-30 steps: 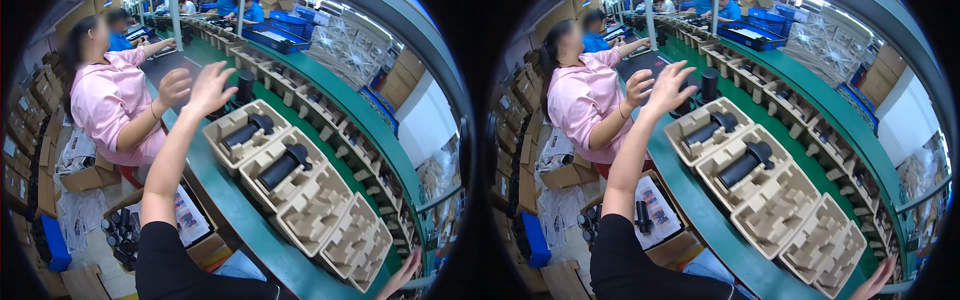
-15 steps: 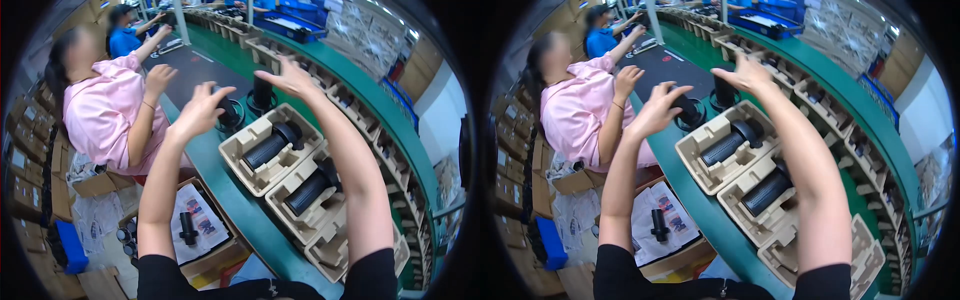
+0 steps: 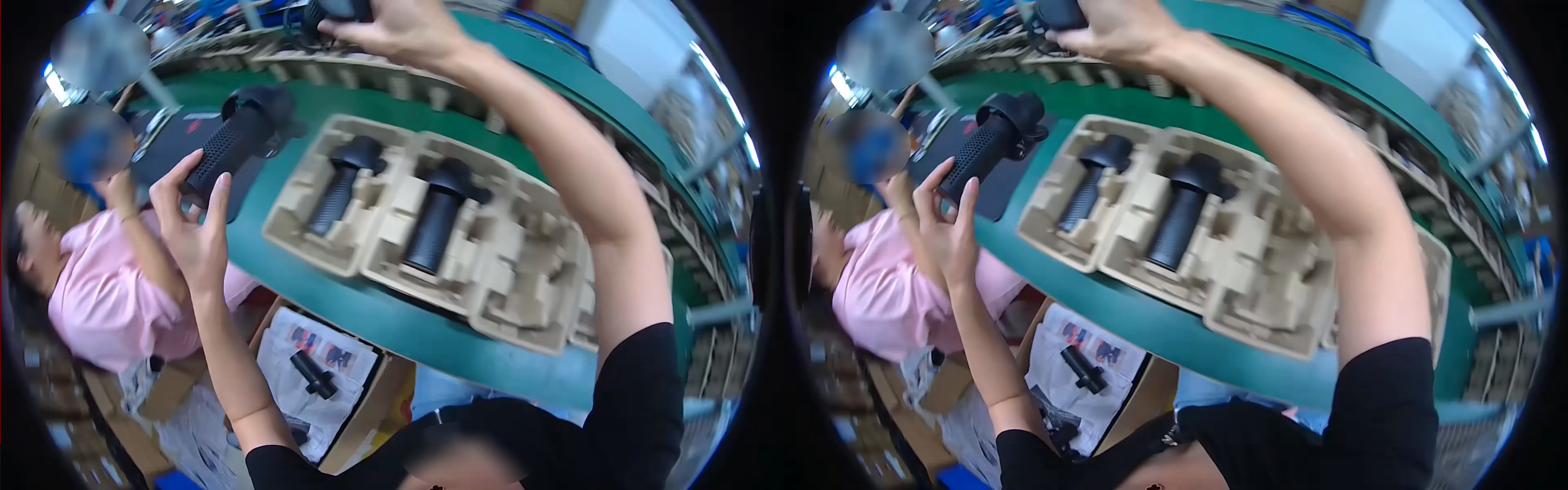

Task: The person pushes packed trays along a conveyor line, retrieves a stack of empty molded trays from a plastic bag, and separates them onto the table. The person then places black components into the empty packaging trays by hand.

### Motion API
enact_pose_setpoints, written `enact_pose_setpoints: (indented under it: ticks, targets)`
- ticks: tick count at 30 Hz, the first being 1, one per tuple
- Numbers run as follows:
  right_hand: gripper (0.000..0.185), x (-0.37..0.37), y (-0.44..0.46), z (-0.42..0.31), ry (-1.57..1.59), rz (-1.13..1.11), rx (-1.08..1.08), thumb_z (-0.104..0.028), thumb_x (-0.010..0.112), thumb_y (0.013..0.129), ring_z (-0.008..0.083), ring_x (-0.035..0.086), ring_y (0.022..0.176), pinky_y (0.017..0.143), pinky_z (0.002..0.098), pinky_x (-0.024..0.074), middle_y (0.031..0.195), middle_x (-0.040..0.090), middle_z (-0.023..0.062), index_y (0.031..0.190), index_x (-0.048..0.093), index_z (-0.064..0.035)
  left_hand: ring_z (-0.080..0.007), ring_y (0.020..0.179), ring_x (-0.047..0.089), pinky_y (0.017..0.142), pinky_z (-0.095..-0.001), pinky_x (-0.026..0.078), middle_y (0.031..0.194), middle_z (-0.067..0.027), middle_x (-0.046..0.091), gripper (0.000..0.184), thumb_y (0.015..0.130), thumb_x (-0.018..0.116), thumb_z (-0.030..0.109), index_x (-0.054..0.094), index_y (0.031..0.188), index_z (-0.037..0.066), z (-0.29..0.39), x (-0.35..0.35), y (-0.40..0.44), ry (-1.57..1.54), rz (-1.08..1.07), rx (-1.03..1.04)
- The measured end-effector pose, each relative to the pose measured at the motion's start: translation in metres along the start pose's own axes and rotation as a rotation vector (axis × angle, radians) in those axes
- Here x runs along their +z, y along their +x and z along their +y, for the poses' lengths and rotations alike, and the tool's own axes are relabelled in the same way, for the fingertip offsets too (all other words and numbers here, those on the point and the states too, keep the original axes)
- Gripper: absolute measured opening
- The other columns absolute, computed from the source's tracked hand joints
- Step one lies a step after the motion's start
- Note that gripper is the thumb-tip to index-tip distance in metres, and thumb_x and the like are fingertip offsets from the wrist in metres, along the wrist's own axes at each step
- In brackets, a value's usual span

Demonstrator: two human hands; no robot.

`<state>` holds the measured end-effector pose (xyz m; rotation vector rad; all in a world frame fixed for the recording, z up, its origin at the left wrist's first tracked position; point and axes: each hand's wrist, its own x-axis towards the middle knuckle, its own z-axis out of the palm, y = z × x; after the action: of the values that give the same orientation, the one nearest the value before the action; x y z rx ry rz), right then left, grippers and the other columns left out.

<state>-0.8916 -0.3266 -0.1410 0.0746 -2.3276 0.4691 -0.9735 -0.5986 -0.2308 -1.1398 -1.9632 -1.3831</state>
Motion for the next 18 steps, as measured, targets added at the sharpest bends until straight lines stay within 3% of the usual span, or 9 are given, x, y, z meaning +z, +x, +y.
enact_pose_setpoints:
  ticks: [1, 3, 5, 7, 11, 14, 18]
  targets:
    - [0.049, -0.039, -0.023, -0.014, -0.037, 0.143, -0.142, -0.013, 0.067, 0.074, 0.0396, 0.059, 0.09, 0.078, 0.0414, 0.0477, 0.098, 0.057, 0.0248, 0.116, 0.041, -0.0075, -0.0219, 0.092, 0.053, 0.08, -0.0321, 0.045, 0.105, -0.0107, 0.053, 0.035, 0.073, 0.07, 0.0, 0.06, 0.107, 0.005, 0.011, 0.012, -0.005, -0.311, 0.029, -0.042]
    - [0.052, -0.109, -0.073, -0.039, -0.241, 0.136, -0.217, -0.015, 0.069, 0.077, 0.0331, 0.059, 0.097, 0.08, 0.0364, 0.0485, 0.108, 0.055, 0.0181, 0.121, 0.041, -0.0114, -0.0224, 0.094, 0.053, 0.08, -0.0321, 0.045, 0.106, -0.0114, 0.052, 0.036, 0.072, 0.071, 0.0, 0.061, 0.106, 0.005, 0.052, 0.041, -0.017, -0.345, -0.045, 0.07]
    - [0.047, -0.157, -0.142, -0.06, -0.458, 0.099, 0.002, -0.009, 0.072, 0.073, 0.0322, 0.061, 0.099, 0.079, 0.0356, 0.049, 0.108, 0.06, 0.0157, 0.115, 0.051, -0.0057, -0.0238, 0.098, 0.052, 0.078, -0.0313, 0.046, 0.109, -0.0134, 0.05, 0.037, 0.071, 0.072, -0.001, 0.061, 0.106, 0.005, 0.102, 0.069, -0.035, -0.347, -0.137, 0.195]
    - [0.059, -0.195, -0.196, -0.083, -0.53, 0.03, -0.098, 0.005, 0.071, 0.065, 0.0308, 0.059, 0.106, 0.084, 0.0367, 0.0495, 0.117, 0.058, 0.0134, 0.118, 0.05, -0.0083, -0.0286, 0.099, 0.051, 0.079, -0.0337, 0.046, 0.107, -0.016, 0.049, 0.037, 0.07, 0.072, 0.0, 0.061, 0.105, 0.007, 0.143, 0.096, -0.058, -0.38, -0.16, 0.234]
    - [0.057, -0.219, -0.294, -0.12, -0.757, -0.134, 0.058, 0.004, 0.064, 0.062, 0.0293, 0.061, 0.091, 0.071, 0.0355, 0.0535, 0.124, 0.054, 0.0094, 0.115, 0.053, -0.0131, -0.0357, 0.095, 0.05, 0.079, -0.0399, 0.044, 0.102, -0.0197, 0.047, 0.037, 0.071, 0.072, 0.004, 0.059, 0.105, 0.008, 0.192, 0.134, -0.103, -0.384, -0.194, 0.235]
    - [0.052, -0.216, -0.33, -0.139, -0.919, -0.323, 0.171, -0.001, 0.061, 0.065, 0.0266, 0.058, 0.082, 0.065, 0.0337, 0.0514, 0.128, 0.05, 0.0076, 0.114, 0.053, -0.0167, -0.0346, 0.096, 0.05, 0.078, -0.0402, 0.044, 0.1, -0.0176, 0.047, 0.035, 0.07, 0.072, 0.006, 0.061, 0.104, 0.008, 0.215, 0.135, -0.126, -0.265, -0.251, 0.216]
    - [0.051, -0.211, -0.356, -0.119, -0.891, -0.338, 0.063, -0.003, 0.064, 0.064, 0.0239, 0.051, 0.073, 0.063, 0.0346, 0.0459, 0.131, 0.048, 0.0063, 0.112, 0.055, -0.0169, -0.0339, 0.098, 0.049, 0.081, -0.0424, 0.042, 0.101, -0.0161, 0.047, 0.035, 0.071, 0.071, 0.011, 0.061, 0.104, 0.008, 0.225, 0.133, -0.141, -0.085, -0.385, 0.155]
